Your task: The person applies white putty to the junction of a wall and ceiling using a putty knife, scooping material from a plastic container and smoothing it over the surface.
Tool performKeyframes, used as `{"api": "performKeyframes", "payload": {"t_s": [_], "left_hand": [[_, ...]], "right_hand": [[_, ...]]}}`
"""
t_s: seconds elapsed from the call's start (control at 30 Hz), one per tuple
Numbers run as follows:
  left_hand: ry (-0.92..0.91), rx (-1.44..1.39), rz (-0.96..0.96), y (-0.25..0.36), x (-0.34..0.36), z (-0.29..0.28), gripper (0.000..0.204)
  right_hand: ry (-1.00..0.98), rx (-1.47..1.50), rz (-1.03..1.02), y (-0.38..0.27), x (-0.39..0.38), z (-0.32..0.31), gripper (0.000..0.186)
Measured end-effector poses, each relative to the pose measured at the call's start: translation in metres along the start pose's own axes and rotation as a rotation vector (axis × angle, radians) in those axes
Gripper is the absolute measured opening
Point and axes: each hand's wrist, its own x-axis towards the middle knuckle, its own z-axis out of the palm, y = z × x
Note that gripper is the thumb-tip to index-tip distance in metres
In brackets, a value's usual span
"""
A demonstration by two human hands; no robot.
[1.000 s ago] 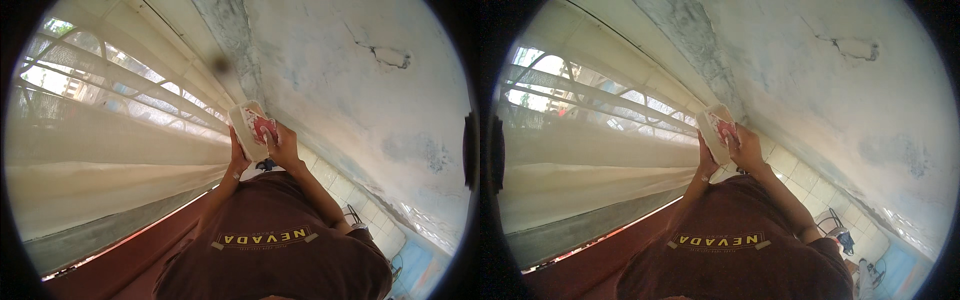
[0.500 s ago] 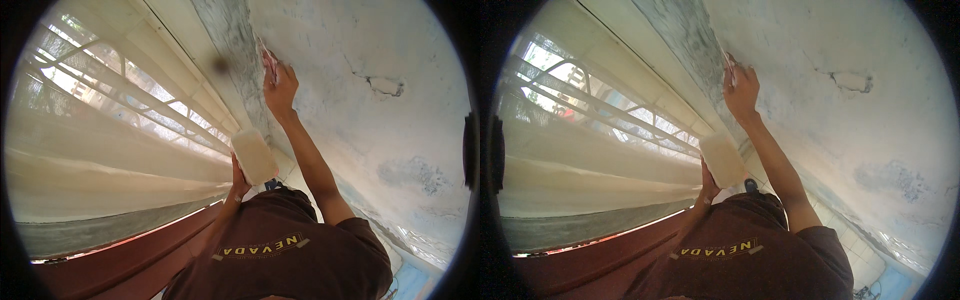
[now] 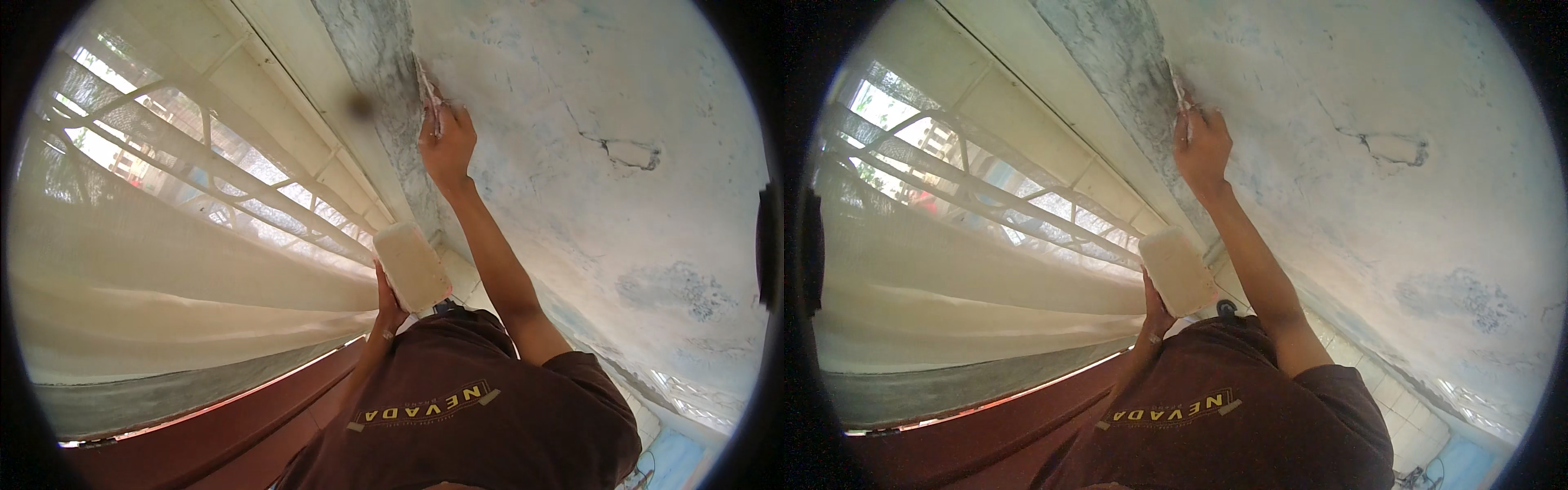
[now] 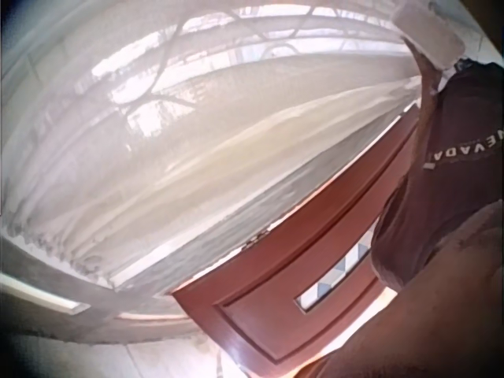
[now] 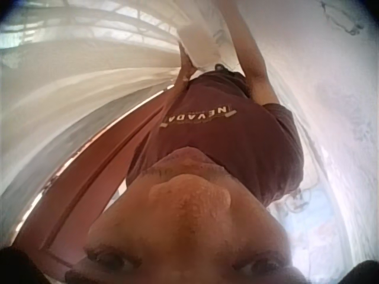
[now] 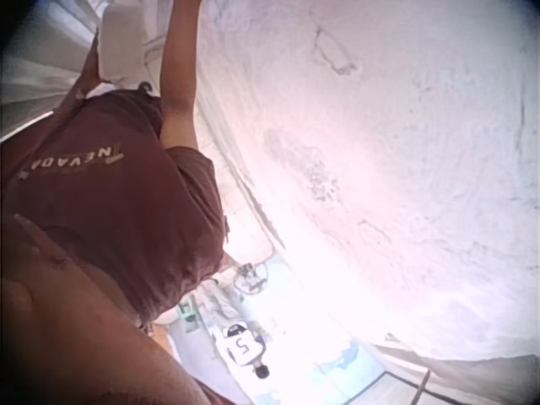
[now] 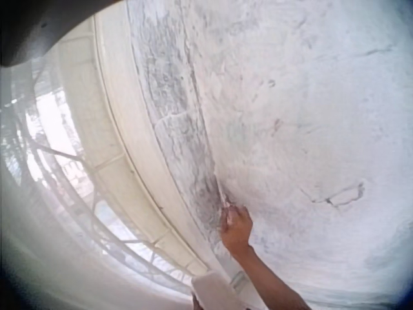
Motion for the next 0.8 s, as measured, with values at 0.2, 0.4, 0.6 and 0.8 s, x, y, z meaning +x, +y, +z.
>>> {"api": "performKeyframes", "payload": {"t_s": [0.2, 0.4, 0.6, 0.8], "left_hand": [[0.041, 0.06, 0.019, -0.002, 0.004, 0.001, 0.083], [0.026, 0.081, 0.027, 0.0, 0.006, 0.005, 0.086], [-0.01, 0.093, 0.07, 0.002, 0.007, 0.006, 0.08], [-0.045, 0.077, 0.039, 0.006, 0.009, 0.014, 0.085]], "right_hand": [[0.025, 0.019, -0.036, -0.002, 0.001, 0.002, 0.008], [-0.005, -0.015, 0.005, -0.004, 0.003, -0.003, 0.009], [0.021, 0.05, 0.021, -0.01, 0.007, -0.008, 0.009], [-0.016, -0.021, 0.048, 0.001, 0.004, -0.004, 0.003]]}}
